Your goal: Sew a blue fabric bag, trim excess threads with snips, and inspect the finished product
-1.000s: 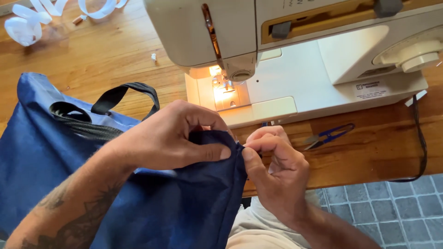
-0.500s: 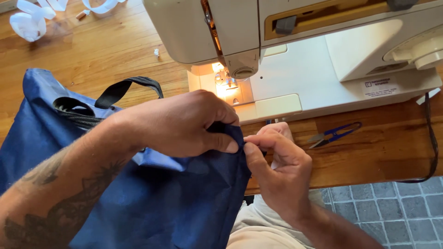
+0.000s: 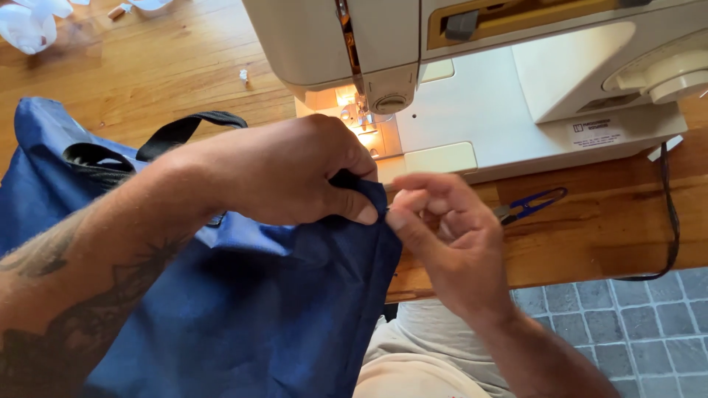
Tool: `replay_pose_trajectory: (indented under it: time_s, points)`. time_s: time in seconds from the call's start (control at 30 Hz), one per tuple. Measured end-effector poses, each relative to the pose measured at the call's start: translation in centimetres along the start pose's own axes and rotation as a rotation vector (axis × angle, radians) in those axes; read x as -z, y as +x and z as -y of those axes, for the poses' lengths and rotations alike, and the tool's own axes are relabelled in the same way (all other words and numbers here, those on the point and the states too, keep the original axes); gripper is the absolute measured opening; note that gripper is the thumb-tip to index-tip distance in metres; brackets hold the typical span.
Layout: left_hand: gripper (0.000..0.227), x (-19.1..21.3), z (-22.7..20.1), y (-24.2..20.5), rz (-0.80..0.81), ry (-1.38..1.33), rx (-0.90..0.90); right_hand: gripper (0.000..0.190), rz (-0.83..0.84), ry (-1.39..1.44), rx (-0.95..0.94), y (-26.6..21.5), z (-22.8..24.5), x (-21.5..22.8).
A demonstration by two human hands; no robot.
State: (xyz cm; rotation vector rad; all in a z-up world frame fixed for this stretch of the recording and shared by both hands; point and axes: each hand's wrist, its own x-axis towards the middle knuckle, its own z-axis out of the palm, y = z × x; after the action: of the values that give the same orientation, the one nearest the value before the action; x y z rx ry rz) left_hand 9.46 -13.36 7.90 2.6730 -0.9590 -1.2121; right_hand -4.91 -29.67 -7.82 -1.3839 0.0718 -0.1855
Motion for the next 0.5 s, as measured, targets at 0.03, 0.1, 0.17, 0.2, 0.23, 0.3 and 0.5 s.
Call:
replay_pose_trajectory:
  time_s: [0.03,0.1,0.17,0.2,0.23,0.3,0.5]
  points:
    - [0.025,-0.1,0.1,-0.1,-0.022,-0.022,0.013,0.015,0.0,-0.044,0.101,0.0,0.0,0.3]
    - [0.024,-0.3,0.2,-0.2,-0.04,-0.038,0.021,0.013,-0.01,-0.087,0.204,0.0,0.3,0.7]
    - [0.019,-0.5,0.1,-0.4,-0.055,-0.136,0.064,0.018,0.064,-0.24,0.332,-0.1,0.9,1.0]
    - [0.019,-0.6,0.3,-0.2,-0.05,-0.132,0.061,0.018,0.057,-0.24,0.33,0.1,1.1,1.1]
    - [0.019,-0.7,0.6,0.0,-0.049,-0.13,0.036,0.016,0.089,-0.267,0.349,0.4,1.3,1.2]
    - [0.02,-0.6,0.6,0.0,-0.051,-0.124,0.012,0.015,0.121,-0.292,0.371,1.0,1.4,1.4]
    - [0.02,-0.5,0.5,-0.2,-0.056,-0.091,0.003,0.02,0.266,-0.168,0.159,2.4,1.0,2.4]
